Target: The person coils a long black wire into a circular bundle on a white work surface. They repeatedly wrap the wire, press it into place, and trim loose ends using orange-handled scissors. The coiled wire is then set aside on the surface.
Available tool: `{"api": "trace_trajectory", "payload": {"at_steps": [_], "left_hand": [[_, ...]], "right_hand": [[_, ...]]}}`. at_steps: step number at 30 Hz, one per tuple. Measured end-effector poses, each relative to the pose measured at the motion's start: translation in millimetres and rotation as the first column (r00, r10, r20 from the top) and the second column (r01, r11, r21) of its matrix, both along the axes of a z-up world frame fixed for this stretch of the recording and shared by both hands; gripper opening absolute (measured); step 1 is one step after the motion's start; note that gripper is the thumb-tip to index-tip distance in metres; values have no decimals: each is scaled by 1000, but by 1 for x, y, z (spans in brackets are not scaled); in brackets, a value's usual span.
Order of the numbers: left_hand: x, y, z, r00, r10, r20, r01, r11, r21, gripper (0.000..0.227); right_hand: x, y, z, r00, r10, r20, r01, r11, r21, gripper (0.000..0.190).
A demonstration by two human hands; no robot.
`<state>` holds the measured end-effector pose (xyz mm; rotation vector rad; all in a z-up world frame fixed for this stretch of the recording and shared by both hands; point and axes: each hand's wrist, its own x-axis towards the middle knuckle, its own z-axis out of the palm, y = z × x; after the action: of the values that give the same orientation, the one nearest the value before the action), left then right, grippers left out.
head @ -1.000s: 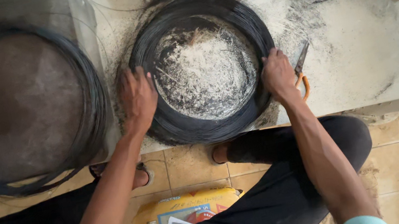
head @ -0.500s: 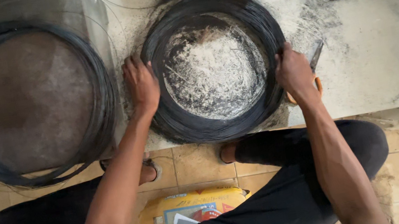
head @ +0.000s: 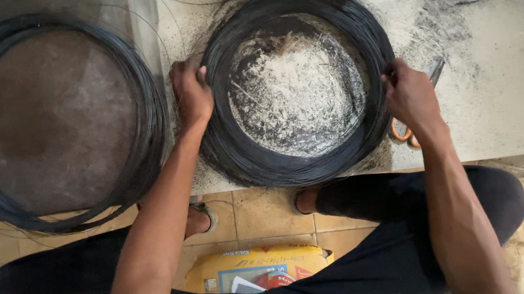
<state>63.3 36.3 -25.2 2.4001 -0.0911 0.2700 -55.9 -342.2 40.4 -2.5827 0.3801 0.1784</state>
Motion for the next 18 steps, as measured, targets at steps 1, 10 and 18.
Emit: {"api": "trace_trajectory", "payload": {"at_steps": [1, 10, 18], "left_hand": [[0, 0, -2, 1000, 2, -2, -2, 1000, 1, 10], [10, 0, 12, 986, -124, -115, 135, 986, 96, 30], [-27, -32, 32, 993, -120, 3, 112, 938, 328, 32]], "right_hand": [[0, -2, 0, 1000, 2, -2, -2, 1000, 1, 23], [4, -16, -12, 999, -13, -39, 14, 1000, 19, 24], [9, -37, -49, 998, 41, -56, -41, 999, -10, 27]]}}
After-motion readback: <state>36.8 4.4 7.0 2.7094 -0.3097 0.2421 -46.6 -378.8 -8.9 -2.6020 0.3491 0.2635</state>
